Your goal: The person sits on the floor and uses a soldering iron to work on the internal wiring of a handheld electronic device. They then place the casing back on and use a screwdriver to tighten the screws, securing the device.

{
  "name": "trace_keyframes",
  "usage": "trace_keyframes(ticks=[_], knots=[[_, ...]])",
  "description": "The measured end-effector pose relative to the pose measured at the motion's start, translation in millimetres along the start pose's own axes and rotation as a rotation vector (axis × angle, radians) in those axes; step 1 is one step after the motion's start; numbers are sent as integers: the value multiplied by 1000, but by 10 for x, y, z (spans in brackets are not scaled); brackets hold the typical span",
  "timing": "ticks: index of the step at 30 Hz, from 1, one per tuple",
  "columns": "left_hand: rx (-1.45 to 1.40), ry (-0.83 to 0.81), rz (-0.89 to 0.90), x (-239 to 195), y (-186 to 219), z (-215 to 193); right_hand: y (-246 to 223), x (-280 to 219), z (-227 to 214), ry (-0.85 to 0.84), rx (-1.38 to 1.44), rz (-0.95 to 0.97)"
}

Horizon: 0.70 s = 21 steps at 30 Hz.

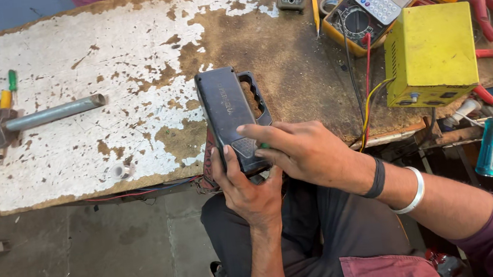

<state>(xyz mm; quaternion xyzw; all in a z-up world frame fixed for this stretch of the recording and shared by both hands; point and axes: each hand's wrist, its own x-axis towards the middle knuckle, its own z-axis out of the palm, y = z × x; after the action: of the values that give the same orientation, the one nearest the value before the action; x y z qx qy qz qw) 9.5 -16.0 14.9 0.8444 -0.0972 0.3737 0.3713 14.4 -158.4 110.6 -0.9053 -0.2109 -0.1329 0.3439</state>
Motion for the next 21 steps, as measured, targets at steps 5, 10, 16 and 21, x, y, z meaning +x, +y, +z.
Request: trace_keyframes(ticks=[5, 10, 16, 21], knots=[[-18, -25, 1, -1, -22, 8, -39, 85, -96, -35, 77, 11], [-39, -29, -8, 6, -21, -10, -40, 95, -166, -46, 95, -33], [-22, -21, -11, 16, -2, -20, 28, 89, -59, 36, 18, -92], [-15, -25, -22, 15, 6, -17, 61, 65, -132, -13, 168, -135]])
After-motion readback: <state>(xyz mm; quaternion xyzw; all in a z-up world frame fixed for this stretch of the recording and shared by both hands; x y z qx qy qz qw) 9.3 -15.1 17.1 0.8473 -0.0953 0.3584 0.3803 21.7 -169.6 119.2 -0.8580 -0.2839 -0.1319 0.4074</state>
